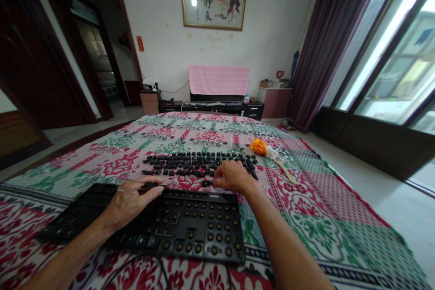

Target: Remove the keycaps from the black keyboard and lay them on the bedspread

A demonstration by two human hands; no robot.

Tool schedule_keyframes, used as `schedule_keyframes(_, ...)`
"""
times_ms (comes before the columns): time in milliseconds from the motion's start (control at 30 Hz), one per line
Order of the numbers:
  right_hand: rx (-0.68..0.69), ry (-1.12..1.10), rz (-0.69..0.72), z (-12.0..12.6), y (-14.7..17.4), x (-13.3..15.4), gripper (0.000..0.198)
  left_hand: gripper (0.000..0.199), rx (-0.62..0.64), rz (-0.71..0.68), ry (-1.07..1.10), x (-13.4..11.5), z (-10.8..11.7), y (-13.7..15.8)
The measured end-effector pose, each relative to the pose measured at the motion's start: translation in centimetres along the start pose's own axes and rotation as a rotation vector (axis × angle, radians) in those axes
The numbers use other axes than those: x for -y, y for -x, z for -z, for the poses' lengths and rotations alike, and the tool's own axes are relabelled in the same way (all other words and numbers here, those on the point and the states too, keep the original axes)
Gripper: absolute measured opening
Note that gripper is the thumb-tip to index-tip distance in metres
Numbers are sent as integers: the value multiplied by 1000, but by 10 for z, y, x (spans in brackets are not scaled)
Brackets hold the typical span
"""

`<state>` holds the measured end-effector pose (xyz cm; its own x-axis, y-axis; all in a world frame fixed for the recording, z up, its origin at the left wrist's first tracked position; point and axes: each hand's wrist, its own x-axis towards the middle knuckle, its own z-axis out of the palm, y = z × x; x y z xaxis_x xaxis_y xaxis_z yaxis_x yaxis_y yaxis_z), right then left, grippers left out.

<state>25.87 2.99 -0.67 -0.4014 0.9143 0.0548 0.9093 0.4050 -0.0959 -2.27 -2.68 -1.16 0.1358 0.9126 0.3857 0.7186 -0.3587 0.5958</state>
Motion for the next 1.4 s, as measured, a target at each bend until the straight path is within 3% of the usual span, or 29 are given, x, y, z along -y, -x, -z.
schedule_keyframes(233, -50, 9, 58, -3, -1, 7, 20, 26, 12, 28, -6, -2, -1, 0)
schedule_keyframes(600, -14, -19, 20, -5, -1, 8, 15, 24, -2, 1, -7, -1, 0, 0)
schedule_keyframes(867, -72, -4, 126, -9, -5, 19, 27, 25, 0, 36, 10, -7, 1, 0)
schedule_keyframes(1100, -61, 6, 117, -10, -4, 22, 21, 24, 2, 0, -18, -2, -1, -1)
schedule_keyframes(1400, -64, 59, 97, -13, -4, 24, 30, 23, 8, -9, -24, 1, -2, 0)
